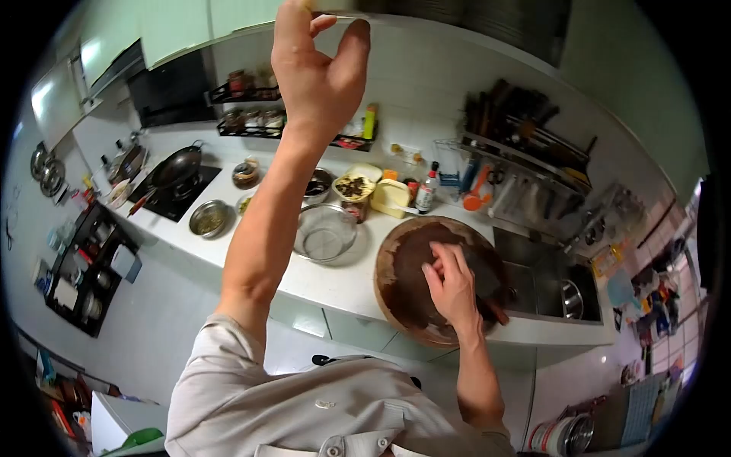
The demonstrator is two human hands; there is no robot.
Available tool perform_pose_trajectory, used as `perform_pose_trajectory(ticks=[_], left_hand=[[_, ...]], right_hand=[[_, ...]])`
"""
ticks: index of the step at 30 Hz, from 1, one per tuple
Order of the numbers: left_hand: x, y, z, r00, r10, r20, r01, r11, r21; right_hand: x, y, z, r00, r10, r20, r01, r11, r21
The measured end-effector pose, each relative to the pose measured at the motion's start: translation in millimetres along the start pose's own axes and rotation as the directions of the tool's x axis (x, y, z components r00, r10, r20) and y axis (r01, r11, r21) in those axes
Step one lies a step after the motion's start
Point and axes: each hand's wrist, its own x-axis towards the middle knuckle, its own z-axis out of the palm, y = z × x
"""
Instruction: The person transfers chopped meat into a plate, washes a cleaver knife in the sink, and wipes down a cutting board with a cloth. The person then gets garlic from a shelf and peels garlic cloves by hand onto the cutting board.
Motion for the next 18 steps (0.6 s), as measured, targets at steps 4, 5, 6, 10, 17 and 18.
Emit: perform_pose_trajectory(ticks=[4,5,6,10,17,18], left_hand=[[-6,-4,61,0.972,0.216,0.091,-0.234,0.918,0.32],[-7,-4,79,0.971,0.223,0.083,-0.237,0.93,0.282],[-10,-7,96,0.959,0.246,0.142,-0.281,0.89,0.358],[-17,-30,161,0.917,0.285,0.28,-0.39,0.79,0.472],[-25,-76,241,0.916,0.019,0.401,-0.32,0.637,0.701],[-24,-78,246,0.907,-0.03,0.421,-0.316,0.612,0.725]], right_hand=[[30,4,-40,0.993,-0.107,-0.039,0.105,0.993,-0.062],[36,11,-52,0.988,-0.149,-0.049,0.143,0.983,-0.118],[39,18,-68,0.988,-0.136,-0.071,0.125,0.982,-0.14],[43,45,-124,0.981,-0.178,-0.082,0.152,0.955,-0.255],[-17,150,-203,0.99,0.037,-0.139,-0.076,0.956,-0.282],[-30,165,-208,0.99,0.078,-0.119,-0.113,0.94,-0.321]])
